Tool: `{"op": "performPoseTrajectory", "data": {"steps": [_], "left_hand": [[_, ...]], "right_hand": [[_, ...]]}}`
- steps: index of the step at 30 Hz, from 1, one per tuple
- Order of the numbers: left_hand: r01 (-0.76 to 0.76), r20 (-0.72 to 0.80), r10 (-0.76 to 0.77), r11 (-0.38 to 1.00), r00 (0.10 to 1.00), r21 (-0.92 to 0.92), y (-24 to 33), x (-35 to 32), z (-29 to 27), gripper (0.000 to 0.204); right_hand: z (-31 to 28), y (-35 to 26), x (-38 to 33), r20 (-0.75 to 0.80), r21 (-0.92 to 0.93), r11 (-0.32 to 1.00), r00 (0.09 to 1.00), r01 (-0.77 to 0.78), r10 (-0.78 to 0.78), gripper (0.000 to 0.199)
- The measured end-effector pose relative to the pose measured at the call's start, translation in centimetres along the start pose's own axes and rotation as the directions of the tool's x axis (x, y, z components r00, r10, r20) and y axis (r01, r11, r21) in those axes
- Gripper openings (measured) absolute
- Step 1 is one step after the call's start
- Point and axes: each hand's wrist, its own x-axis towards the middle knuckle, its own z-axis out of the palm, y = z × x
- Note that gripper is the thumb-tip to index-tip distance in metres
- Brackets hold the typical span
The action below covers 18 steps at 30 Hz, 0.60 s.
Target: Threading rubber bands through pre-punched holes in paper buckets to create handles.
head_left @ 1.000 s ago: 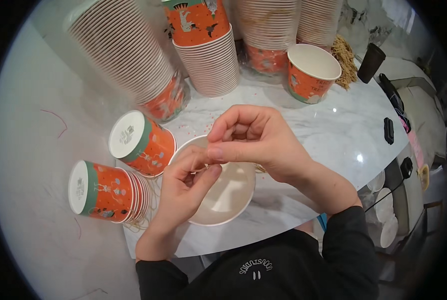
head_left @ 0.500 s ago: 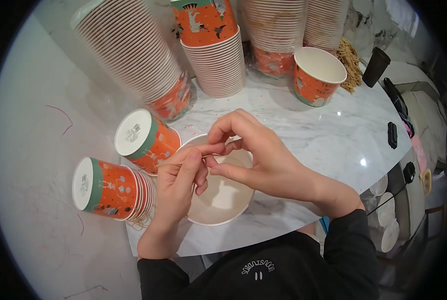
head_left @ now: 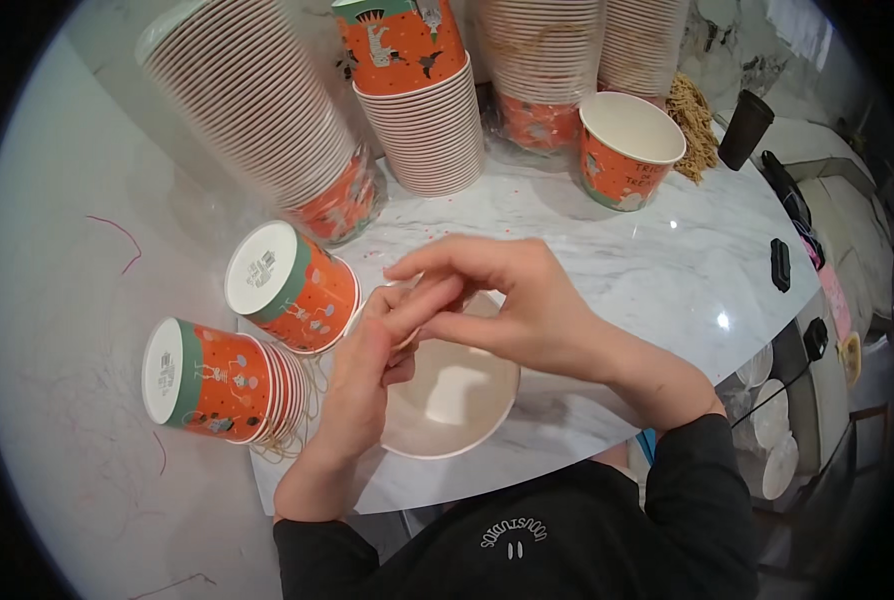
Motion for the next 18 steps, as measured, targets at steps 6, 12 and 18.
{"op": "performPoseTrajectory", "data": {"steps": [6,12,18], "left_hand": [[-0.146,-0.262,0.073,0.951,0.962,-0.273,0.0,0.5,-0.1,0.046],[-0.265,-0.384,0.15,0.926,0.911,-0.268,-0.7,0.4,0.1,0.029],[-0.356,-0.33,0.275,0.909,0.903,-0.218,1.1,-1.5,0.9,0.026]], "right_hand": [[-3.2,-0.1,1.1,0.136,0.483,0.786,0.92,-0.386,0.368,0.028],[-0.1,2.2,0.6,-0.066,0.298,0.935,0.973,-0.193,0.222,0.014],[0.6,2.6,0.4,-0.027,0.055,0.989,0.99,-0.139,0.14,0.015]]}}
